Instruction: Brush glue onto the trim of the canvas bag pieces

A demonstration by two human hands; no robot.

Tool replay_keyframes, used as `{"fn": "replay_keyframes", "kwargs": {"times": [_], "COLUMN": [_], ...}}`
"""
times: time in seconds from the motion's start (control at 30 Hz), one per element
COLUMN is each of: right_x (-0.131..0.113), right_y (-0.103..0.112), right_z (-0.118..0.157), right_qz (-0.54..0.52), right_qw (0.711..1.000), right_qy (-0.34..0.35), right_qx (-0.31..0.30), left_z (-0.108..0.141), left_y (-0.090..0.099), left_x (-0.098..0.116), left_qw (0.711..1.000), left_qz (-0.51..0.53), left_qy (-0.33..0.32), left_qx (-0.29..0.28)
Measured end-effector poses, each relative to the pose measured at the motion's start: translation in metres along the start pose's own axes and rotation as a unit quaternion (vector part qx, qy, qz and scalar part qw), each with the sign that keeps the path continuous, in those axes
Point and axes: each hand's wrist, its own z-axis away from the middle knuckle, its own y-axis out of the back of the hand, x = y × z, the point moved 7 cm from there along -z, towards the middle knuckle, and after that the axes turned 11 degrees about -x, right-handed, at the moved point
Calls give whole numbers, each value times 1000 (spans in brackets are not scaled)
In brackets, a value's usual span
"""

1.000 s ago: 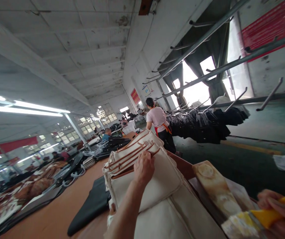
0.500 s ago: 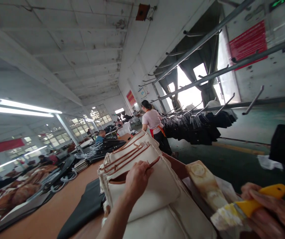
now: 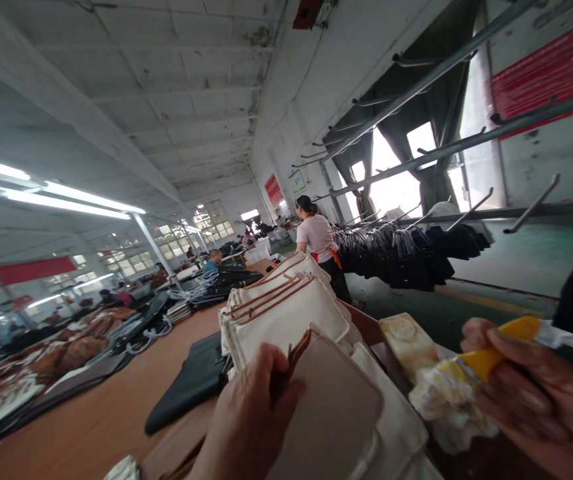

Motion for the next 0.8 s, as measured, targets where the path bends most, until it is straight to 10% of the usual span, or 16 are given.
{"fn": "replay_keyframes", "kwargs": {"times": [0.1,0.3,0.8], "right_x": [13,47,63], "right_y": [-34,-76,-116], "right_z": [2,-2,-25], "right_qz": [-87,-40,147], "right_qw": [995,989,967], "right_qy": [-47,-86,-12], "right_qx": [-32,-113,-207], "left_z": [22,58,72], "left_y": [-28,-95,-106], "left_x": [-15,-34,-13], "left_qw": [968,780,745], "left_qz": [214,534,561], "left_qy": [46,110,75], "left_qx": [-122,-307,-354]}}
